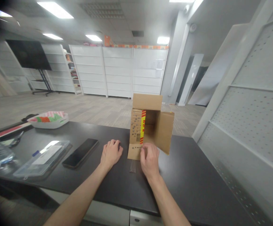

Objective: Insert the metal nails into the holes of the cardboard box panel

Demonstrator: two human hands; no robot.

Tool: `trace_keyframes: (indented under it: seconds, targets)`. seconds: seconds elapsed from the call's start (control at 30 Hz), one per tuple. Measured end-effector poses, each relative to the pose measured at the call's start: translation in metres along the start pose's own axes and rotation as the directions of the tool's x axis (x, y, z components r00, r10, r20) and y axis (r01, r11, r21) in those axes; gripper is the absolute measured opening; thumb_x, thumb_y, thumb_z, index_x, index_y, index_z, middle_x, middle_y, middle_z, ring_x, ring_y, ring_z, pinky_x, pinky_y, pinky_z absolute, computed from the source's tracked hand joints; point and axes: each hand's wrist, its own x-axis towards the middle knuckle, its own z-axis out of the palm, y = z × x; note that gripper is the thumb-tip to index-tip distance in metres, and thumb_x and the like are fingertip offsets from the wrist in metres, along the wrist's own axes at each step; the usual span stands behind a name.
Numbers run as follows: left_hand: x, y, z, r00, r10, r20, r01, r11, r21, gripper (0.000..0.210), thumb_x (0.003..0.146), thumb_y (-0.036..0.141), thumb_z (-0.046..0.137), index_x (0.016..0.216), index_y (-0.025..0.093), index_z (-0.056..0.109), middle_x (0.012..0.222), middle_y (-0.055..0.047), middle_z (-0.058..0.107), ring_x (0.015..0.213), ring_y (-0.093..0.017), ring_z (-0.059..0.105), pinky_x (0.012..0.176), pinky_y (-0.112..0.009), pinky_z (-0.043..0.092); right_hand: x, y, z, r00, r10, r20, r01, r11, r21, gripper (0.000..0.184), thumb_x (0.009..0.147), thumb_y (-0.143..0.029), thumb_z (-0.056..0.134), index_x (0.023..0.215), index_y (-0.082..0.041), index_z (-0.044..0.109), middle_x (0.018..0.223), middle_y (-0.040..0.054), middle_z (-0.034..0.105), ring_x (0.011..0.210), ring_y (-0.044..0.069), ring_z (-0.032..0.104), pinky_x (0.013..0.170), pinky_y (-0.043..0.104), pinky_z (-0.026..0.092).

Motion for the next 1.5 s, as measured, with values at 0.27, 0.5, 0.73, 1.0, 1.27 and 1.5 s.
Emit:
trace_keyframes:
  seconds: [0.27,0.5,0.73,1.0,1.27,1.5]
  targets:
    - [0.000,0.000,0.000,1.000,0.000,-0.009,0.000,1.000,-0.008,0.025,0.093,0.027,0.045,0.109,0.020,0.063,0.113,-0.011,0.061,0.109,-0.026,0.054,0.094,-0.040,0.039,-0.007,-0.004,-0.006,0.992,0.105,0.065,-0.118,0.966,0.231,0.008,0.096,-0.027,0.050,0.095,-0.022,0.056,0.096,0.0089,0.068,0.088,0.021,0.064,0.078,0.035,0.051]
    - [0.000,0.000,0.000,1.000,-0.009,0.004,0.009,1.000,-0.014,0.025,0.094,0.027,0.045,0.110,0.020,0.063,0.114,-0.011,0.061,0.110,-0.026,0.053,0.096,-0.040,0.038,-0.012,-0.009,-0.014,0.941,0.099,0.323,-0.210,0.920,0.331,0.006,0.093,-0.026,0.053,0.089,-0.023,0.056,0.086,0.0049,0.068,0.077,0.018,0.066,0.074,0.031,0.054]
    - [-0.001,0.000,0.001,1.000,0.004,-0.007,-0.004,1.000,-0.015,0.026,0.094,0.028,0.045,0.110,0.019,0.063,0.114,-0.011,0.061,0.109,-0.026,0.054,0.095,-0.041,0.039,-0.010,-0.011,-0.020,0.927,0.057,0.370,-0.191,0.922,0.337,0.007,0.088,-0.020,0.053,0.082,-0.022,0.053,0.088,0.0039,0.068,0.079,0.017,0.065,0.072,0.029,0.052]
    - [-0.001,0.000,-0.001,1.000,0.000,0.003,0.000,1.000,-0.019,0.025,0.093,0.027,0.046,0.110,0.020,0.063,0.114,-0.011,0.061,0.109,-0.026,0.054,0.095,-0.040,0.038,-0.010,-0.014,-0.023,0.879,0.045,0.475,-0.211,0.930,0.301,0.007,0.084,-0.016,0.052,0.082,-0.022,0.052,0.081,0.0017,0.065,0.073,0.016,0.061,0.070,0.029,0.049]
    - [-0.001,0.001,-0.004,1.000,-0.014,0.023,0.015,0.999,-0.029,0.026,0.093,0.027,0.045,0.111,0.021,0.063,0.115,-0.011,0.061,0.110,-0.026,0.053,0.097,-0.041,0.038,-0.012,-0.014,-0.025,0.830,0.049,0.555,-0.245,0.927,0.285,0.011,0.077,-0.012,0.052,0.082,-0.022,0.053,0.077,-0.0003,0.065,0.074,0.016,0.061,0.068,0.027,0.047]
    - [-0.001,0.000,-0.001,1.000,0.000,0.005,0.000,1.000,-0.016,0.026,0.094,0.028,0.044,0.110,0.020,0.063,0.114,-0.011,0.062,0.109,-0.026,0.054,0.095,-0.041,0.039,-0.011,-0.018,-0.026,0.771,0.023,0.637,-0.232,0.941,0.246,0.013,0.075,-0.010,0.051,0.079,-0.021,0.055,0.069,-0.0034,0.059,0.063,0.013,0.055,0.060,0.023,0.041]
